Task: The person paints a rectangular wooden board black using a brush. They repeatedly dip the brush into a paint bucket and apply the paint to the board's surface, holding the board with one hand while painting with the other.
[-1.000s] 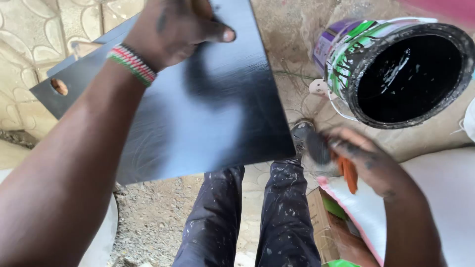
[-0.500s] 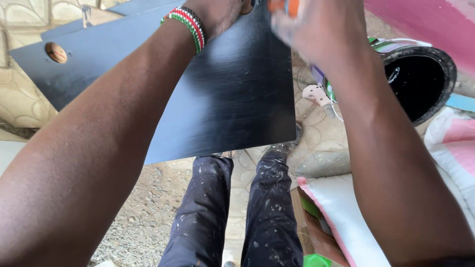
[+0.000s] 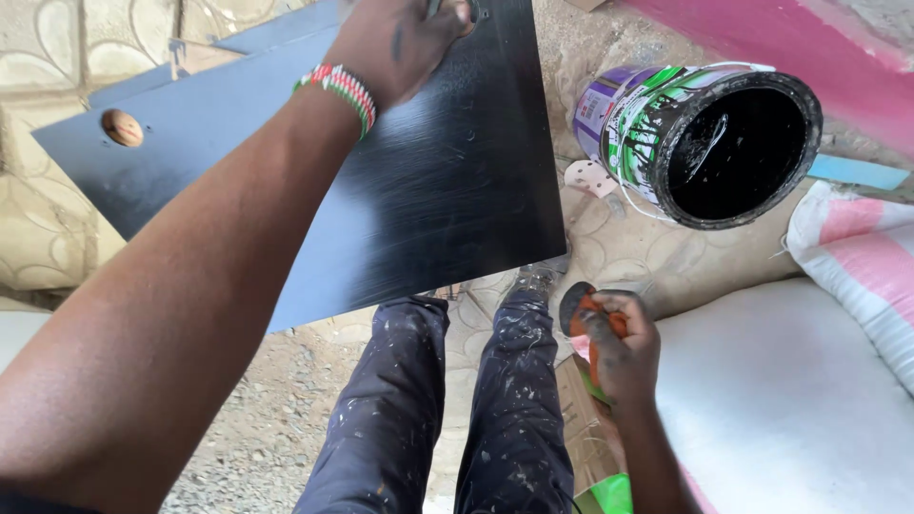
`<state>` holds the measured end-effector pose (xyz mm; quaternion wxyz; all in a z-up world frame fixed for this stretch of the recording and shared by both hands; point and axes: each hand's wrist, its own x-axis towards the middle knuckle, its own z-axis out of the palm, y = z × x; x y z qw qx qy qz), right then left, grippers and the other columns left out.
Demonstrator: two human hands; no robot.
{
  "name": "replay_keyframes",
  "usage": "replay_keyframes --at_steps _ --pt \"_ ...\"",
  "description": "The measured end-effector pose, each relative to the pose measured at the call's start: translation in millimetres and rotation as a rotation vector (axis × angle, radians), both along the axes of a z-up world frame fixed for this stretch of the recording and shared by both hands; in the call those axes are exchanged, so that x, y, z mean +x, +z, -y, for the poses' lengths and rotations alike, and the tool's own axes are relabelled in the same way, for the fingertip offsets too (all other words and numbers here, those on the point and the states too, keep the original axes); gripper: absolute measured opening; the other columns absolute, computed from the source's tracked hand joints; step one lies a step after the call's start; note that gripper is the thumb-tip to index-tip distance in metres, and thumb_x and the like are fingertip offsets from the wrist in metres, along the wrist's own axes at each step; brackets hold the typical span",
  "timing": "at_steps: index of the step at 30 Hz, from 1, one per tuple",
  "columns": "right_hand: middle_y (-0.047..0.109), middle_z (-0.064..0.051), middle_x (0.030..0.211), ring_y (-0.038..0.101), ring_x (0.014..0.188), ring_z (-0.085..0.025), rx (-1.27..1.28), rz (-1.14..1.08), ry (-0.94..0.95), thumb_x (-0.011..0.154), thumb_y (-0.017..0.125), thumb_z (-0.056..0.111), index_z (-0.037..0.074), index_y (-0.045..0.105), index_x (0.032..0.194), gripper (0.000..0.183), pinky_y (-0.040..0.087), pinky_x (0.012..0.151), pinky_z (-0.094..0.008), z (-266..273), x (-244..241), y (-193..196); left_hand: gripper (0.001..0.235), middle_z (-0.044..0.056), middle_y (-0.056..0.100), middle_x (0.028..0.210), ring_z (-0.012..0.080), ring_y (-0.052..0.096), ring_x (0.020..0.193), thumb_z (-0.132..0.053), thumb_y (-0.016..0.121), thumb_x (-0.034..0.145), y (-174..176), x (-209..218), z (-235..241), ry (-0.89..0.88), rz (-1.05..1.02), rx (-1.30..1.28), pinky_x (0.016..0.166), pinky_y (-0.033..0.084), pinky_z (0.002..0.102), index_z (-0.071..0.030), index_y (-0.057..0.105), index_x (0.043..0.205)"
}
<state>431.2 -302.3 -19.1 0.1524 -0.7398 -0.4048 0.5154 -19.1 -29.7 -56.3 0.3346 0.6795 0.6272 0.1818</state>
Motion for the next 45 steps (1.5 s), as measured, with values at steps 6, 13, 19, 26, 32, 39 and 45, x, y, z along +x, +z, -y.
replay_keyframes --at_steps 6,13,19,26,32,39,45 --pt "0.076 -0.013 0.094 0.065 0.067 -0.021 -0.256 -0.972 -0.977 0.113 0.067 0.038 0.009 0.077 0.114 0.031 0.056 0.062 -0.043 45 -73 -19 0.059 0.026 0.079 0.110 0.0576 0.067 0.111 -0.071 0.077 0.119 14 -68 39 0.129 -0.455 -0.065 0.089 0.047 0.072 -0.013 0.085 0.110" --pt "0.075 -0.020 0.090 0.052 0.049 -0.022 -0.500 -0.499 -0.712 0.108 0.077 0.009 0.007 0.083 0.137 0.030 0.036 0.043 -0.033 37 -169 -8 0.081 0.020 0.065 0.081 0.0462 0.061 0.093 -0.066 0.086 0.123 -13 -117 49 0.083 -0.273 -0.191 0.079 0.040 0.060 -0.005 0.061 0.076" --pt "0.063 -0.006 0.084 0.051 0.059 -0.015 -0.464 -0.470 -0.680 0.107 0.074 0.013 0.015 0.065 0.090 0.018 0.032 0.042 -0.029 3 -203 11 0.067 0.018 0.069 0.111 0.0463 0.058 0.115 -0.072 0.079 0.125 -6 -98 70 0.153 -0.340 0.026 0.094 0.047 0.062 -0.007 0.083 0.109" --pt "0.073 -0.017 0.075 0.049 0.042 -0.019 -0.476 -0.202 -0.432 0.113 0.074 0.021 0.007 0.079 0.114 0.015 0.027 0.038 -0.032 -53 -163 56 0.053 0.020 0.073 0.116 0.0496 0.063 0.115 -0.063 0.085 0.120 2 -81 67 0.185 -0.367 0.069 0.093 0.050 0.063 -0.010 0.090 0.119" --pt "0.082 -0.006 0.114 0.084 0.110 -0.019 -0.104 -0.262 -0.261 0.101 0.087 0.013 0.015 0.066 0.121 0.029 0.066 0.112 -0.035 -173 -125 50 0.104 0.020 0.061 0.156 0.0479 0.060 0.132 -0.067 0.109 0.087 25 -2 58 0.057 -0.327 0.079 0.111 0.050 0.061 -0.012 0.061 0.161" --pt "0.085 -0.005 0.110 0.070 0.090 -0.016 0.771 0.192 0.470 0.108 0.099 0.012 0.004 0.086 0.121 0.020 0.059 0.065 -0.038 -310 -163 -7 0.122 0.015 0.063 0.158 0.0468 0.054 0.148 -0.064 0.115 0.061 9 24 63 0.121 -0.529 0.064 0.131 0.038 0.066 -0.017 0.065 0.162" --pt "0.083 -0.005 0.094 0.073 0.075 -0.022 0.445 0.298 0.639 0.095 0.090 0.017 0.018 0.083 0.105 0.011 0.056 0.063 -0.042 -232 -134 1 0.107 0.017 0.073 0.145 0.0472 0.061 0.139 -0.070 0.111 0.070 -3 21 65 0.104 -0.540 0.053 0.125 0.040 0.066 -0.018 0.070 0.154"
